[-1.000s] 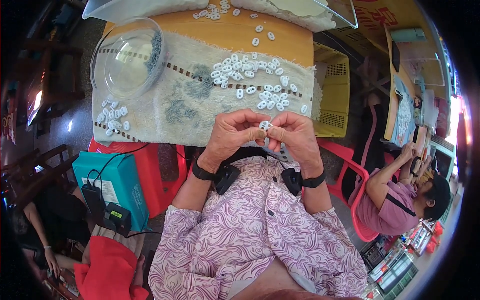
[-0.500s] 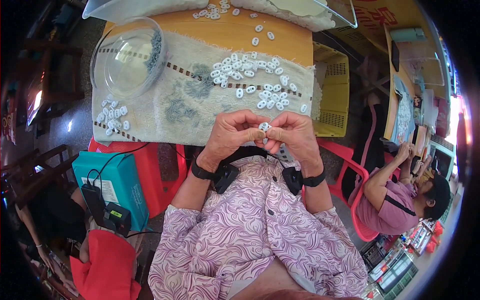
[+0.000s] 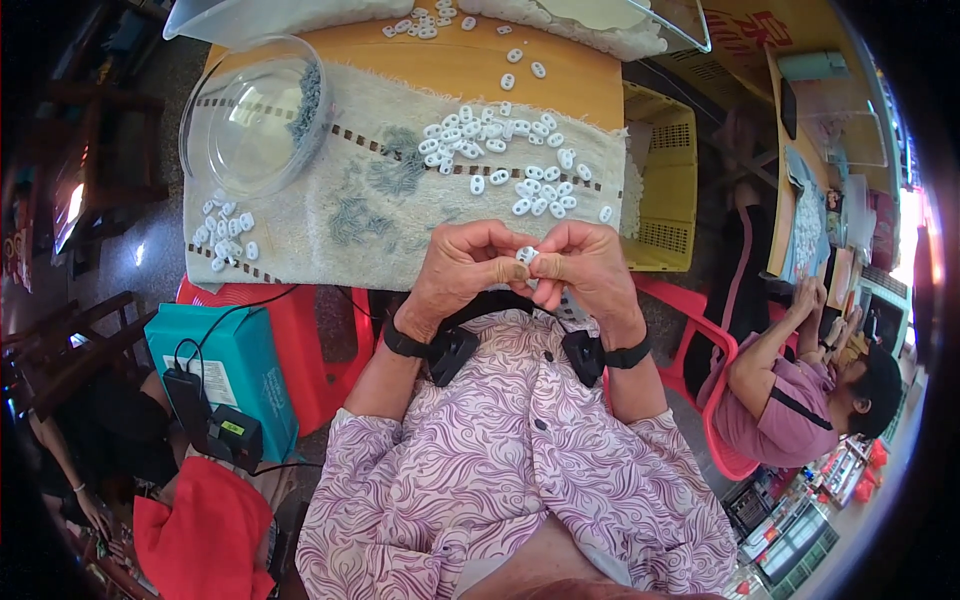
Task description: The person picks up white plastic pieces by hand, fits them together, and places the assembled units onto a cloth before dropping them into a plastic container.
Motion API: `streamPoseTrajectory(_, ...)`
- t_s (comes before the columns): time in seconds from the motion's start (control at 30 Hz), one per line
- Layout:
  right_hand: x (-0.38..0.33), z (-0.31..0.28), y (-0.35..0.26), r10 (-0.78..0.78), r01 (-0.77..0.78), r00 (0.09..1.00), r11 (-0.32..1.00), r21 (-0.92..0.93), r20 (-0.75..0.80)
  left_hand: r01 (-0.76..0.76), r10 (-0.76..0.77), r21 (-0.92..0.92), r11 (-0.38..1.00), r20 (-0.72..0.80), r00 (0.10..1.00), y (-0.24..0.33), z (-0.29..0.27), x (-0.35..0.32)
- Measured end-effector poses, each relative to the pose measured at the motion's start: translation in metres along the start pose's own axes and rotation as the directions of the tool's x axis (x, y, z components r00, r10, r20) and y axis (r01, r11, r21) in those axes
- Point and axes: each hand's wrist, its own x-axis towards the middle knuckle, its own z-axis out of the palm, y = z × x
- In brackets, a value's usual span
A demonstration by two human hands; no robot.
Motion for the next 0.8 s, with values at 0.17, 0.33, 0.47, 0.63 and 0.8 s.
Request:
streamPoseTrajectory(0.17,0.001,-0.001,-0.003,0.038,-0.038,0.999,0.999,-0.019,0.003,-0.032,0.033,0.065,0.997,-0.006,0.999,-0.004,0.001,0.001)
streamPoseTrajectory(0.33,-0.004,-0.004,0.001,-0.034,0.033,0.999,0.999,0.031,0.005,-0.043,0.046,0.063,0.997,-0.035,0.998,-0.001,0.011,0.001)
streamPoseTrajectory(0.47,-0.010,-0.004,0.001,-0.083,0.081,0.996,0.993,0.083,0.020,-0.063,0.067,0.084,0.994,-0.040,0.997,0.003,0.014,0.000)
streamPoseTrajectory(0.63,-0.013,-0.003,0.002,-0.120,0.120,0.993,0.993,0.017,0.018,-0.094,0.099,0.137,0.986,-0.033,0.995,0.003,0.015,-0.003)
streamPoseTrajectory(0.8,-0.017,-0.002,0.000,-0.149,0.149,0.989,0.989,0.006,0.017,-0.124,0.130,0.192,0.973,-0.017,0.991,0.005,0.020,-0.004)
